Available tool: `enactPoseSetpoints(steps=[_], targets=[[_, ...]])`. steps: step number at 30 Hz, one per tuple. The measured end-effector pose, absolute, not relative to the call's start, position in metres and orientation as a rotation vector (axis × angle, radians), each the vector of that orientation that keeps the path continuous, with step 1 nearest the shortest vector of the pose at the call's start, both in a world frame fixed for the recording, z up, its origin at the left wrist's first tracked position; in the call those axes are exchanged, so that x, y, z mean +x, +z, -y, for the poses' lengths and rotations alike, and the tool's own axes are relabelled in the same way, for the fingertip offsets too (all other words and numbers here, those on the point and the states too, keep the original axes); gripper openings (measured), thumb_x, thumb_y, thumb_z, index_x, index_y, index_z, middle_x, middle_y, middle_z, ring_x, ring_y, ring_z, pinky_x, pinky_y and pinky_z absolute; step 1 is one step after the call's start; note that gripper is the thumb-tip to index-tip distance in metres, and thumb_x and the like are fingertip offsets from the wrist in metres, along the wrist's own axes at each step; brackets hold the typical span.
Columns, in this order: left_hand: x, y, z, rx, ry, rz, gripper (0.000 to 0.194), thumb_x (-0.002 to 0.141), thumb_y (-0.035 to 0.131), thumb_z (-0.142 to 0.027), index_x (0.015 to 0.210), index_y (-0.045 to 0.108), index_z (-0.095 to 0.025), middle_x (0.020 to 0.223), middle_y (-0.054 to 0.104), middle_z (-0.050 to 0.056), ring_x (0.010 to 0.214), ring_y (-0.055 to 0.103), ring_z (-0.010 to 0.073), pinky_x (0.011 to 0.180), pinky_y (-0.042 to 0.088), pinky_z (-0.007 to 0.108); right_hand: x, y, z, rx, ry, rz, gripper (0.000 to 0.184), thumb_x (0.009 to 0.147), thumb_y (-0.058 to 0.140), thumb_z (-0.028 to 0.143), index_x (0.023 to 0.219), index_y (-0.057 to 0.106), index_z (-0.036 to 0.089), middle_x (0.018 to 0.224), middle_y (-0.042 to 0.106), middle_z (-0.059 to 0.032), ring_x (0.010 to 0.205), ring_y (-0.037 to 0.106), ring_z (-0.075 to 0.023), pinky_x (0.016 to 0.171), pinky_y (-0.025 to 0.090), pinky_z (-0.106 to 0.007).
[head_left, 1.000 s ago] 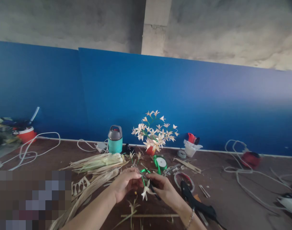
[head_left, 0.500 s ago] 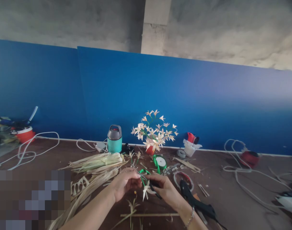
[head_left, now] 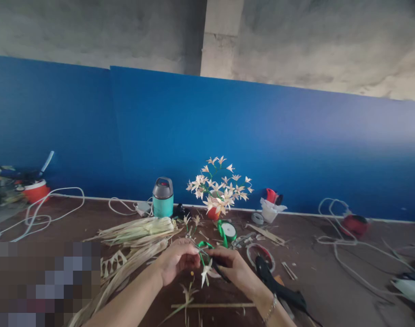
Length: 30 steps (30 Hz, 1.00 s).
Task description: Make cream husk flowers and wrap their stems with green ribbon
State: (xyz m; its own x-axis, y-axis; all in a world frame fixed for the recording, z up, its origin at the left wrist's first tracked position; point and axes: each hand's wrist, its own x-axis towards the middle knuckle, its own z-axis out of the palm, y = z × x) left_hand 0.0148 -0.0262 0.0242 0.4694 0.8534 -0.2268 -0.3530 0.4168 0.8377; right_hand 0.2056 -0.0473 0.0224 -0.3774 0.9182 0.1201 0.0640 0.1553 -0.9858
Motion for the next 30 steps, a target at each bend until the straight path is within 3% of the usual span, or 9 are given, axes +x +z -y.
enactPoseSetpoints(steps=[6,12,16,20,24,30], targets=[[0.015,0.024,0.026,0.810,0.831,-0.731,0.006,0.058,0.061,-0.015,0.060,0.055,-0.013,0.049,0.063,0.001,0.046,0.056,0.0111,0.053,0.039,0.022,0.204,0.029,0.050,-0.985,1.304,1.615,0.028,0.061,0.073,0.022,0.089,0.072,0.020,0.088,0.068,-0.0053,0.088,0.059,-0.0221,0.082,0.043,-0.031],[0.014,0.025,0.027,0.816,0.851,-0.710,0.011,0.057,0.061,-0.015,0.059,0.050,-0.015,0.049,0.063,0.000,0.047,0.056,0.0111,0.052,0.038,0.021,0.202,0.023,0.050,-0.998,1.463,1.438,0.026,0.058,0.075,0.026,0.084,0.072,0.021,0.074,0.065,-0.0005,0.064,0.057,-0.0136,0.061,0.044,-0.023],[0.012,0.028,0.027,0.856,0.875,-0.635,0.012,0.063,0.061,-0.016,0.060,0.049,-0.015,0.054,0.063,0.001,0.053,0.058,0.0109,0.053,0.037,0.019,0.205,0.020,0.046,-0.994,1.450,1.330,0.036,0.058,0.074,0.027,0.093,0.068,0.021,0.074,0.065,-0.0010,0.065,0.056,-0.0135,0.060,0.043,-0.023],[0.010,0.034,0.027,0.813,0.953,-0.593,0.011,0.065,0.061,-0.016,0.065,0.051,-0.015,0.067,0.067,0.003,0.058,0.060,0.0115,0.053,0.039,0.019,0.213,0.015,0.040,-1.171,1.118,1.495,0.028,0.060,0.067,0.020,0.087,0.062,0.018,0.069,0.061,0.0001,0.064,0.054,-0.0142,0.057,0.041,-0.023],[0.010,0.040,0.028,0.733,0.996,-0.612,0.009,0.065,0.061,-0.013,0.072,0.056,-0.014,0.062,0.065,0.002,0.055,0.059,0.0095,0.050,0.038,0.017,0.214,0.010,0.046,-1.522,0.692,1.910,0.023,0.057,0.058,0.013,0.079,0.061,0.019,0.065,0.060,0.0009,0.061,0.054,-0.0151,0.058,0.039,-0.024],[0.013,0.041,0.029,0.565,0.980,-0.671,0.009,0.066,0.061,-0.011,0.076,0.060,-0.011,0.062,0.065,0.003,0.051,0.057,0.0080,0.046,0.040,0.015,0.200,0.006,0.057,-1.723,0.347,2.172,0.032,0.054,0.054,0.014,0.085,0.063,0.018,0.089,0.062,-0.0068,0.078,0.057,-0.0203,0.068,0.040,-0.026]])
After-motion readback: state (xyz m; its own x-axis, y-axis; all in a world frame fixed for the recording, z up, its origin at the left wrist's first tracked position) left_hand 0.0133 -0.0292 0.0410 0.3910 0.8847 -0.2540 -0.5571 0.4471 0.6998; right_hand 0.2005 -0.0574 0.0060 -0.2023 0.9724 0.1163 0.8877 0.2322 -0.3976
